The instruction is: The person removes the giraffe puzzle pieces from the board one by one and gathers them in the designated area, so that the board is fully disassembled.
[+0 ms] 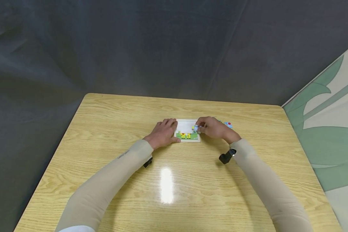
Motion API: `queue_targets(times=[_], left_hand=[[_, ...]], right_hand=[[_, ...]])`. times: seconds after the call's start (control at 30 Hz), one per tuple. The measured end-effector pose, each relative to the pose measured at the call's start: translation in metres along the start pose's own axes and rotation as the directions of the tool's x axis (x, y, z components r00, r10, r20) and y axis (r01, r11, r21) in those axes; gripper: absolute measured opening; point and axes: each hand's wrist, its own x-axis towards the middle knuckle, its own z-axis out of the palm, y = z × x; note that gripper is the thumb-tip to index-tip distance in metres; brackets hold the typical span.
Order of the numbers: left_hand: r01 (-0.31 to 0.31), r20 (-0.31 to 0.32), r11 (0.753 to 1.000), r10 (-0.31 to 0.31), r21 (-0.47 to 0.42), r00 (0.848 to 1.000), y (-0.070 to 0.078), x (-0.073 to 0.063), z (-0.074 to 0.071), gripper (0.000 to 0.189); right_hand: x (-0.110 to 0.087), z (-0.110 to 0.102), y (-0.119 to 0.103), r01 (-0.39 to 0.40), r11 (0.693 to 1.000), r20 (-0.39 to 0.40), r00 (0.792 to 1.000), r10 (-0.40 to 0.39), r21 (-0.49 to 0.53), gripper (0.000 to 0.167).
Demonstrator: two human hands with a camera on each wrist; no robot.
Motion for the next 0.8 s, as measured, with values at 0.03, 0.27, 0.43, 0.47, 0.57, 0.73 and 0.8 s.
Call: queue_targets(times=[0.03,0.27,0.43,0.47,0.57,0.73,0.8], left_hand=[[-0.001,-0.001,1.0,0.001,-0.002,1.0,0.0,0.0,0.0,0.089],[0.001,-0.002,1.0,-0.001,-0.009,1.0,0.001,-0.001,-0.001,0.089],[0.002,-0.004,1.0,-0.002,-0.011,1.0,0.001,-0.001,-0.001,0.089],[0.003,-0.006,1.0,-0.003,-0.012,1.0,0.001,-0.001,-0.001,0.089],[0.006,-0.007,0.999,-0.007,-0.031,1.0,0.001,0.0,0.0,0.089],[0.008,-0.011,0.999,-0.009,-0.045,1.0,0.002,-0.002,-0.001,0.09],[0.007,-0.013,0.999,-0.008,-0.042,1.0,0.003,-0.003,-0.002,0.09]], right_hand=[[-0.001,-0.001,0.001,0.0,1.0,-0.012,1.0,0.0,0.011,0.02],[-0.008,-0.003,0.013,0.009,0.998,-0.067,0.998,-0.005,0.058,0.014],[-0.012,-0.004,0.022,0.002,0.999,-0.079,0.997,0.002,0.05,0.015],[-0.013,-0.004,0.024,-0.003,0.999,-0.077,0.997,0.007,0.051,0.015],[-0.016,-0.005,0.029,-0.026,0.998,-0.066,0.997,0.03,0.05,0.016],[-0.022,-0.008,0.033,-0.054,0.996,-0.047,0.997,0.057,0.071,0.018],[-0.025,-0.01,0.034,-0.06,0.995,-0.042,0.997,0.064,0.085,0.017]])
